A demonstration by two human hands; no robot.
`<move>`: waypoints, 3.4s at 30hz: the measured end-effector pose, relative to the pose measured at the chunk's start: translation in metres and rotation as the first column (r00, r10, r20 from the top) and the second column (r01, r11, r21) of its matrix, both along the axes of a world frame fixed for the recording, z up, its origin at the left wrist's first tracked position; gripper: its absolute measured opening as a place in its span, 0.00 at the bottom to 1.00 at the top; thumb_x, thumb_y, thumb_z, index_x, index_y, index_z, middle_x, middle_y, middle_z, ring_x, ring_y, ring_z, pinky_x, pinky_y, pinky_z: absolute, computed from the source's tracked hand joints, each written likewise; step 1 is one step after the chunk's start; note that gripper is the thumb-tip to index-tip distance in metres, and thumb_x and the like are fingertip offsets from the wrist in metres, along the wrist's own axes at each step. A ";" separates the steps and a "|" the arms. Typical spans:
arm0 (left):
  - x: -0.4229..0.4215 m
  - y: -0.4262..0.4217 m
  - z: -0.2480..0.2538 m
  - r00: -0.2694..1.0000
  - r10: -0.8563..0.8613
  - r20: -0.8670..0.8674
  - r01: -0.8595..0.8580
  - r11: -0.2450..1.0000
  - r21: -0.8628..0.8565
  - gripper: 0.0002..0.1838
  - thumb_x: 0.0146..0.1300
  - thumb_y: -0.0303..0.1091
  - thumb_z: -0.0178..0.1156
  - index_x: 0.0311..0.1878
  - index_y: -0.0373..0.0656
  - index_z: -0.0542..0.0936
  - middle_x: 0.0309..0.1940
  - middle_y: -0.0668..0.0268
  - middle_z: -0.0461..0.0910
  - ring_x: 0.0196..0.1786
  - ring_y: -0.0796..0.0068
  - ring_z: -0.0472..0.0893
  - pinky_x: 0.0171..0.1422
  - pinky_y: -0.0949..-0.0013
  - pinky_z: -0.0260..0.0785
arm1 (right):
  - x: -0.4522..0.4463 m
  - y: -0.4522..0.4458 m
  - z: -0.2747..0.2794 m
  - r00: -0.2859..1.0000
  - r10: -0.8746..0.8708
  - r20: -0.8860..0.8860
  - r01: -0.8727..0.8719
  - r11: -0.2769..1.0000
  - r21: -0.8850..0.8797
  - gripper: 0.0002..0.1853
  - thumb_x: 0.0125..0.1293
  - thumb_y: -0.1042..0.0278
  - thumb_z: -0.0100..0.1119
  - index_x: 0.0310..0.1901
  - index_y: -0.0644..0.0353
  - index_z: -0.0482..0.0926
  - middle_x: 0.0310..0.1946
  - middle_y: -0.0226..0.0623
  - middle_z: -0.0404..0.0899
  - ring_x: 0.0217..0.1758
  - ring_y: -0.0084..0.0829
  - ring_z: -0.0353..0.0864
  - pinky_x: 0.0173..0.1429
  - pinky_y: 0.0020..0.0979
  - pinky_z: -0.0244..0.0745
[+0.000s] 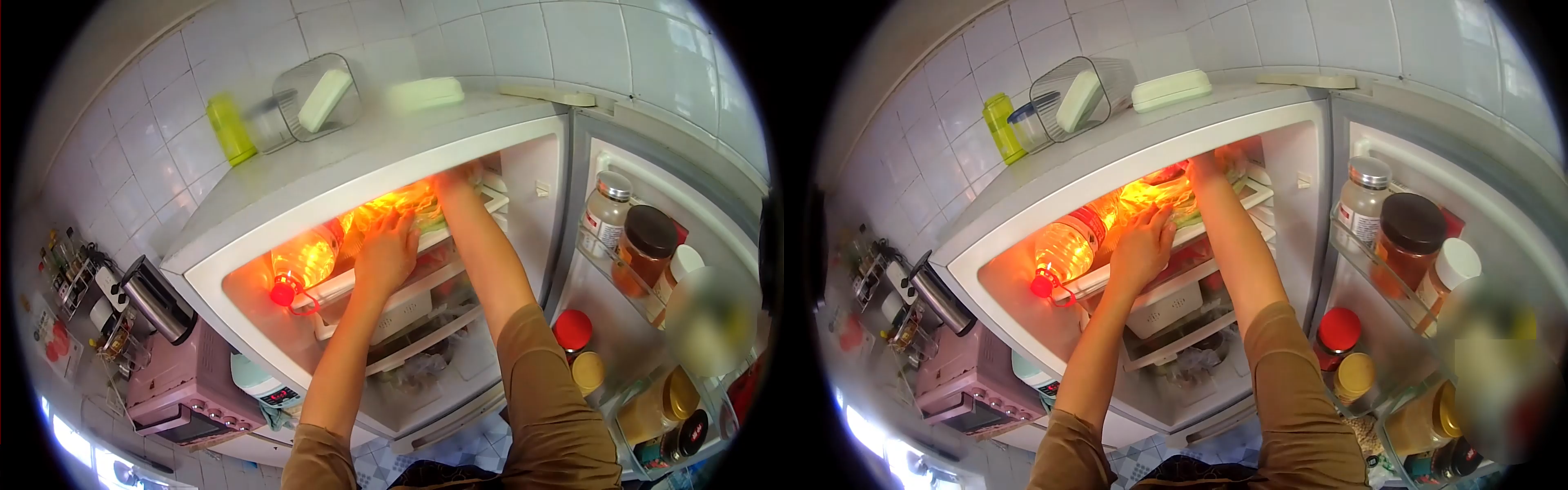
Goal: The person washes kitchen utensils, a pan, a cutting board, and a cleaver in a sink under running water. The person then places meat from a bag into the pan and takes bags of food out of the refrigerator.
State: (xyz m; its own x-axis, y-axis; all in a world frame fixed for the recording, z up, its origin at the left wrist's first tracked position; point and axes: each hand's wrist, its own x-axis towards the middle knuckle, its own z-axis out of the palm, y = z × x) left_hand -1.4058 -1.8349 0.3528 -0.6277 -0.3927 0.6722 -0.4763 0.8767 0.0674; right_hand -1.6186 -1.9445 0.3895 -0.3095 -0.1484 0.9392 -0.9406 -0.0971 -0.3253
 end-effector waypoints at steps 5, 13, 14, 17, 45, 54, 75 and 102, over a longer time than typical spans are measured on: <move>0.000 -0.002 -0.002 1.000 0.004 -0.010 -0.004 1.000 -0.006 0.20 0.61 0.39 0.46 0.52 0.38 0.71 0.52 0.45 0.69 0.55 0.48 0.68 0.59 0.57 0.59 | -0.004 -0.017 -0.018 0.993 0.091 0.075 -0.085 0.994 -0.071 0.15 0.53 0.66 0.54 0.42 0.61 0.74 0.41 0.48 0.74 0.47 0.47 0.72 0.50 0.39 0.67; -0.001 0.003 0.005 0.949 -0.122 -0.290 0.148 0.987 0.068 0.29 0.55 0.32 0.53 0.59 0.33 0.59 0.54 0.44 0.65 0.57 0.45 0.65 0.61 0.55 0.56 | 0.071 0.122 -0.019 0.961 0.276 -0.028 -0.277 0.960 -0.038 0.09 0.49 0.68 0.56 0.32 0.61 0.78 0.39 0.45 0.74 0.48 0.46 0.68 0.51 0.40 0.64; -0.002 0.003 0.006 0.946 -0.135 -0.295 0.161 0.985 0.068 0.29 0.55 0.32 0.53 0.59 0.33 0.59 0.54 0.44 0.65 0.57 0.45 0.65 0.61 0.55 0.56 | 0.074 0.127 -0.023 0.964 0.263 -0.032 -0.264 0.964 -0.035 0.09 0.49 0.68 0.56 0.32 0.61 0.78 0.39 0.45 0.74 0.48 0.46 0.68 0.51 0.40 0.64; -0.003 0.001 0.009 0.949 -0.154 -0.275 0.139 0.988 -0.073 0.30 0.52 0.30 0.54 0.59 0.32 0.60 0.56 0.43 0.62 0.57 0.45 0.64 0.61 0.55 0.57 | 0.082 0.138 -0.035 0.925 0.253 -0.284 -0.224 0.966 0.131 0.08 0.45 0.72 0.56 0.29 0.62 0.79 0.35 0.43 0.74 0.47 0.45 0.66 0.50 0.41 0.64; -0.003 0.001 0.001 0.991 -0.007 -0.131 0.016 0.997 0.069 0.11 0.53 0.33 0.54 0.34 0.35 0.71 0.52 0.49 0.70 0.49 0.47 0.70 0.53 0.57 0.62 | 0.009 -0.005 0.016 0.973 0.198 -0.114 -0.195 0.980 0.039 0.09 0.58 0.68 0.48 0.34 0.65 0.73 0.26 0.39 0.74 0.28 0.29 0.73 0.31 0.29 0.67; -0.006 0.009 0.007 0.993 0.050 -0.108 -0.047 0.998 0.035 0.13 0.52 0.35 0.55 0.37 0.34 0.72 0.41 0.49 0.73 0.44 0.50 0.71 0.48 0.57 0.63 | -0.004 -0.001 0.018 0.948 0.287 0.135 -0.299 0.951 0.075 0.09 0.59 0.67 0.48 0.34 0.64 0.72 0.26 0.38 0.74 0.28 0.28 0.73 0.30 0.28 0.68; -0.013 0.005 0.007 0.983 0.129 -0.131 -0.113 0.986 0.126 0.20 0.53 0.39 0.56 0.44 0.34 0.71 0.36 0.47 0.72 0.41 0.49 0.72 0.44 0.55 0.65 | -0.006 0.042 0.028 0.531 0.487 0.693 -0.576 0.807 -0.126 0.10 0.60 0.64 0.48 0.35 0.62 0.72 0.27 0.35 0.74 0.28 0.25 0.73 0.30 0.27 0.68; 0.060 0.086 -0.057 0.618 -0.403 -0.675 0.665 -0.191 0.722 0.37 0.56 0.45 0.58 0.63 0.38 0.54 0.53 0.62 0.65 0.57 0.72 0.64 0.61 0.68 0.57 | 0.133 0.236 -0.013 -0.341 0.700 0.628 -0.836 0.079 -0.542 0.07 0.62 0.66 0.52 0.31 0.60 0.74 0.24 0.30 0.75 0.27 0.20 0.74 0.31 0.22 0.71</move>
State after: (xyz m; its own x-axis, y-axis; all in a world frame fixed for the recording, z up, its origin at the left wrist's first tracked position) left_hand -1.3460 -1.7491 0.2961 -0.9312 -0.2738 0.2405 0.2599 -0.0364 0.9649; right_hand -1.4861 -1.7082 0.3770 -0.1736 -0.8952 0.4105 0.5415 -0.4349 -0.7194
